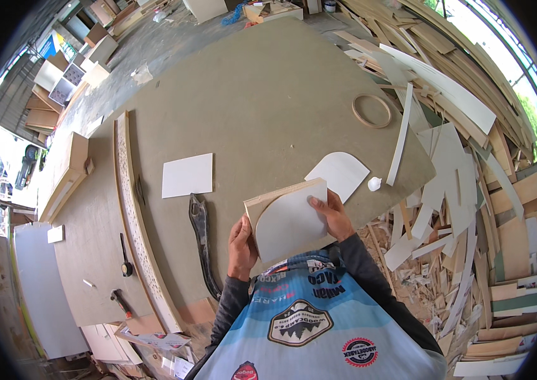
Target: The person assembles a wooden structure by applying adhesive from a bottle to small wood strips and pressing them onto a larger wooden panel.
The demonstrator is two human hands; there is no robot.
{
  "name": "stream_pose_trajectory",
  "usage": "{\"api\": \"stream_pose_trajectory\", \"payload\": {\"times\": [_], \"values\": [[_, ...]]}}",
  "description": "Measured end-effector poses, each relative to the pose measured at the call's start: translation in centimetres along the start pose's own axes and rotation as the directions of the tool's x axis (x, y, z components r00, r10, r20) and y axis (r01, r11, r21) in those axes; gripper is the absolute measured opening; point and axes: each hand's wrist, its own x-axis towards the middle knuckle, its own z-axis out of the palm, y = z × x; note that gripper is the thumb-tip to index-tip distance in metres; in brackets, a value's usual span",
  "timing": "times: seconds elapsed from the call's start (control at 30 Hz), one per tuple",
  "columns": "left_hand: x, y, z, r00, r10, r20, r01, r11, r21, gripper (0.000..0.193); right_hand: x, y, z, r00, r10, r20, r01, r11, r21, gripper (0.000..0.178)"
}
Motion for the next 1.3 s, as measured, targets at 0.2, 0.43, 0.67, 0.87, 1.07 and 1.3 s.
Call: {"api": "stream_pose_trajectory", "payload": {"times": [0.2,0.43,0.67,0.87,1.07,1.3], "values": [[-1.1,-1.5,-2.7,0.995,-0.063,-0.082,0.06,0.998,-0.036,0.042,-2.7,-1.4,1.7,0.999,-0.006,-0.038,0.002,0.995,-0.101,0.045],[-1.4,-1.4,-0.9,0.971,-0.045,-0.234,0.094,0.975,0.202,0.051,-3.6,0.5,2.0,0.991,0.026,-0.133,-0.018,0.998,0.061,0.039],[-0.9,-4.0,-3.1,0.974,0.028,-0.225,0.111,0.806,0.581,0.065,-3.4,2.2,1.2,0.99,0.089,-0.106,-0.083,0.995,0.056,0.039],[-1.9,-4.2,-1.9,0.95,0.108,-0.294,0.039,0.892,0.451,0.057,-4.4,1.6,1.8,0.992,-0.01,-0.129,0.013,1.0,0.022,0.038],[-1.1,-3.5,-3.6,0.992,0.112,-0.062,-0.072,0.887,0.456,0.051,-4.6,1.6,1.9,0.986,-0.169,-0.006,0.168,0.984,-0.063,0.041],[1.1,-1.1,-3.4,0.965,0.253,0.065,-0.247,0.803,0.542,0.071,-3.1,1.5,1.2,0.981,-0.16,0.111,0.17,0.981,-0.092,0.041]]}}
